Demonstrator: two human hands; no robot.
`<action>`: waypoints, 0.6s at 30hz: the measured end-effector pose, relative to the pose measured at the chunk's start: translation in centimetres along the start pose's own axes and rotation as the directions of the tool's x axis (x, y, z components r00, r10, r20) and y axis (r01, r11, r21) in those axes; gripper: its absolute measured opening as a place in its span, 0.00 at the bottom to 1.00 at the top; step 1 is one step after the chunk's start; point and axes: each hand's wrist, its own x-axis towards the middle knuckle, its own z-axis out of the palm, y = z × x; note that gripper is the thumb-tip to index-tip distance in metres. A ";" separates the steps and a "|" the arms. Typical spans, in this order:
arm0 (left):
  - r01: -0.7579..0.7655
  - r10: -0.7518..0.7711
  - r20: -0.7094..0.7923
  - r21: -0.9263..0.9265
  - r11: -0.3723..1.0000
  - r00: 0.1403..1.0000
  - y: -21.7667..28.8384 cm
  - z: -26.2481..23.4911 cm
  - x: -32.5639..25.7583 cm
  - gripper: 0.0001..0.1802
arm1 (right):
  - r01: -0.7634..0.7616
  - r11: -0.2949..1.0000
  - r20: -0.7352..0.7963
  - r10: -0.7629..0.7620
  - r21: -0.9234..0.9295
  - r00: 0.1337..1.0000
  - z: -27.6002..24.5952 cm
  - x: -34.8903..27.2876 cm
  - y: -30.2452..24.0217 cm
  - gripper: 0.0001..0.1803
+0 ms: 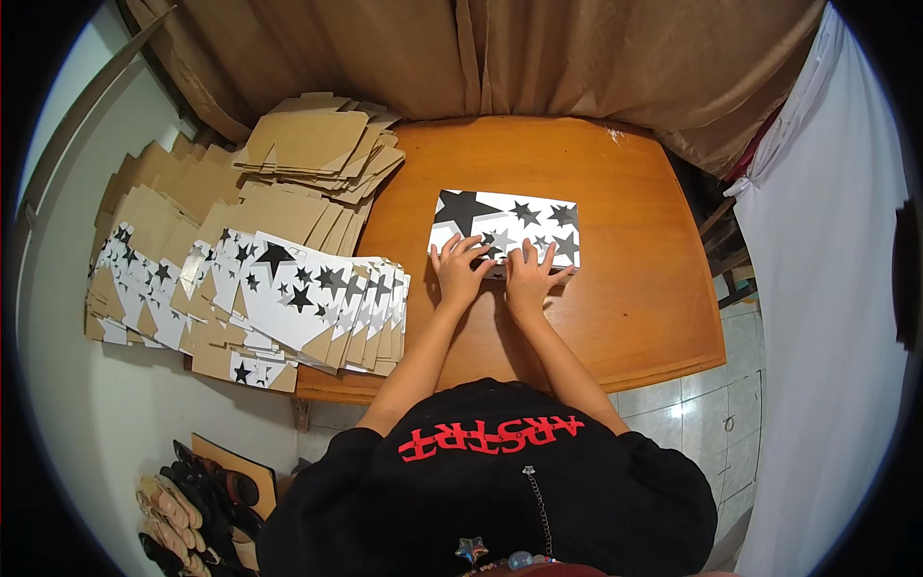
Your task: Folding cardboard sheets into shoeboxes and placing them on a shelf.
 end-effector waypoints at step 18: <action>-0.440 0.439 0.032 0.032 0.897 0.898 -4.8 -1.2 2.0 0.15 | 0.250 0.962 0.233 -0.271 0.114 0.934 -6.4 -1.0 1.2 0.12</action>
